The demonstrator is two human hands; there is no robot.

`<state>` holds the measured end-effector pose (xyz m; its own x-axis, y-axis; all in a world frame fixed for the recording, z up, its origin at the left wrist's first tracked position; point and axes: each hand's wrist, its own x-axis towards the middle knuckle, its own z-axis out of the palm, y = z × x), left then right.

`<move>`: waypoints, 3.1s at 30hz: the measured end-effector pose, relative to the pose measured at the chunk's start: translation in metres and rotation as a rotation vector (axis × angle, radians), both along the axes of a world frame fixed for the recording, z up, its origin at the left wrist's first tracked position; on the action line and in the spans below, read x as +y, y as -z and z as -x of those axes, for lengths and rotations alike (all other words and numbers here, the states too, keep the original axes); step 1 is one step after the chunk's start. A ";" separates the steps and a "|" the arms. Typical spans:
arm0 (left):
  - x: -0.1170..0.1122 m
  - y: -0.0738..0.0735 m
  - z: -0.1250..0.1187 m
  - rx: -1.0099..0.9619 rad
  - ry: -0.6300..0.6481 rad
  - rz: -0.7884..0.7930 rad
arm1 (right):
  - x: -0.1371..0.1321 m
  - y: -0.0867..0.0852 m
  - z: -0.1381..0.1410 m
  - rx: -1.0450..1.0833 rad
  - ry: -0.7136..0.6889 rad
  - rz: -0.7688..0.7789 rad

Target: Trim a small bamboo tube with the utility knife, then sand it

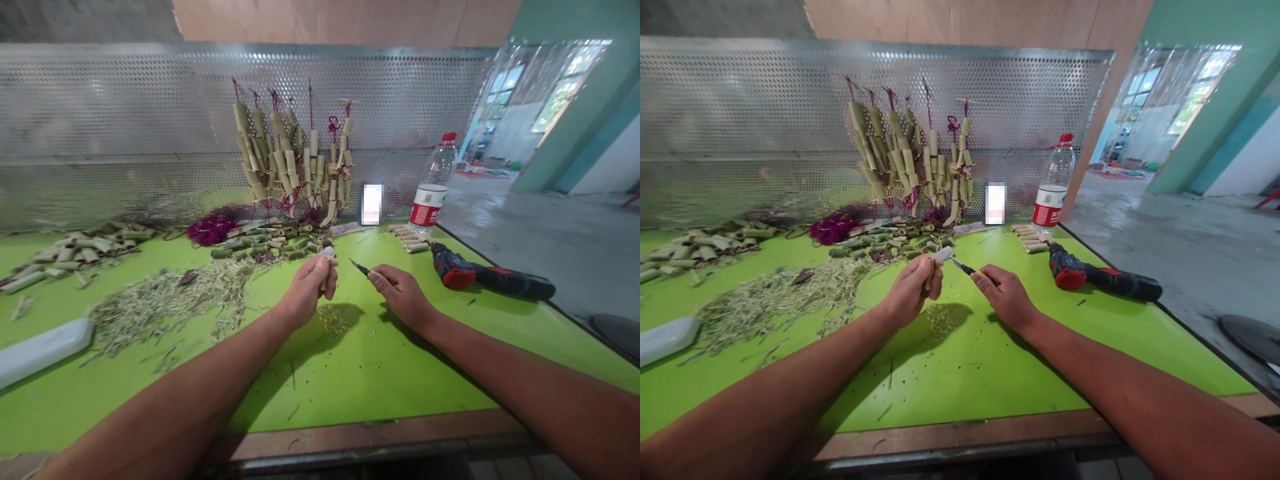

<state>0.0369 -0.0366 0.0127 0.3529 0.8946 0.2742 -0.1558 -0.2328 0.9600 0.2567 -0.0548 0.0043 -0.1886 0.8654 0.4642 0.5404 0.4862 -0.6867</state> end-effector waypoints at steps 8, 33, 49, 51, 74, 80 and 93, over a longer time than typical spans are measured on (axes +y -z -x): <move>0.011 0.002 0.002 -0.349 0.118 0.365 | 0.007 0.004 -0.003 -0.070 0.094 0.092; 0.055 -0.005 0.044 -0.423 -0.392 0.124 | 0.048 -0.013 0.028 -0.581 -0.128 -0.016; 0.060 0.004 0.052 -0.427 -0.212 0.176 | 0.104 -0.023 0.077 -0.557 0.155 -0.008; 0.059 0.003 0.053 -0.425 -0.237 0.187 | 0.090 -0.026 0.067 -0.469 0.157 0.064; 0.026 -0.014 0.020 0.045 -0.232 0.207 | 0.056 -0.018 0.055 0.321 0.028 0.447; 0.027 0.001 0.026 0.078 -0.195 0.171 | 0.041 -0.015 0.060 0.527 -0.042 0.439; 0.005 0.000 0.020 0.560 -0.034 -0.245 | 0.031 -0.010 0.054 0.373 -0.119 0.301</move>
